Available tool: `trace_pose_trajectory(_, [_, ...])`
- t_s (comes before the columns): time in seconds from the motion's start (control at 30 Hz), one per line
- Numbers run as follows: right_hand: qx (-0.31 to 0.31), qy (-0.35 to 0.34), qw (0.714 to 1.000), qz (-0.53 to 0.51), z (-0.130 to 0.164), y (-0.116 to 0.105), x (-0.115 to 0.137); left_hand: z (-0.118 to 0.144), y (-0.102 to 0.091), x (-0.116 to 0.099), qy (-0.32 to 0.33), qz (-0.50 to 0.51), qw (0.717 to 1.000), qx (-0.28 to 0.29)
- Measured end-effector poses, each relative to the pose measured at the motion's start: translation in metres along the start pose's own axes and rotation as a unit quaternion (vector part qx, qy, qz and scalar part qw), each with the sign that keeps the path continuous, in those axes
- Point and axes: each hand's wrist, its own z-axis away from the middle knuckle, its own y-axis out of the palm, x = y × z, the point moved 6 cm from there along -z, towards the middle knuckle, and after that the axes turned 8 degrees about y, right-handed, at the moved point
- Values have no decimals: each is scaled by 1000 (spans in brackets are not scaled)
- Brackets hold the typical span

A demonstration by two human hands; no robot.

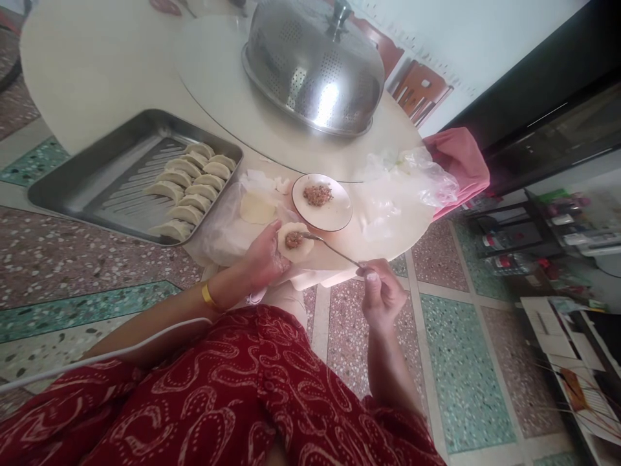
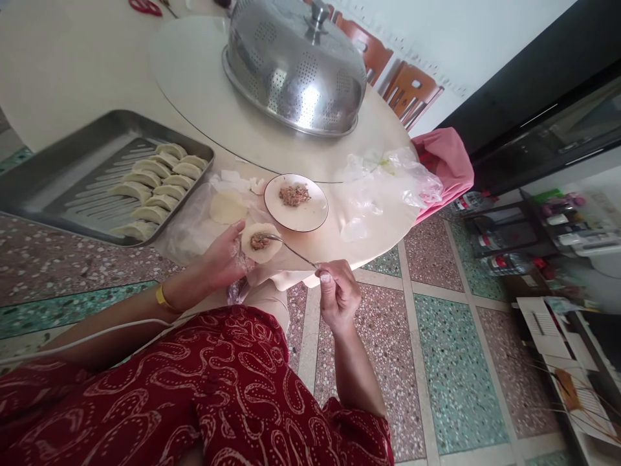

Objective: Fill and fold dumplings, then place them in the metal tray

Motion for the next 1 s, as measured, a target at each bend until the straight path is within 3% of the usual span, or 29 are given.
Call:
trace_pose_trajectory(0.27, [-4,75,997,21,-1,6,-6,-4,2,3,5,1,1000,-4])
trace_pose_trajectory(0.4, [-12,158,986,-57,-2,0,-19,-7,3,4,6,-13,1000,11])
trace_pose_trajectory(0.57, [24,280,946,-161,4,4,-35,-7,4,0,42,-33,999,8])
trace_pose_trajectory(0.67, [-6,298,940,-165,7,4,-37,-4,9,-2,63,-25,998,16])
trace_pose_trajectory(0.83, [-44,301,938,-168,9,2,-35,0,13,3,43,-36,998,7])
trace_pose_trajectory(1.0, [-46,271,955,-109,9,-1,-29,0,13,8,18,-37,999,23])
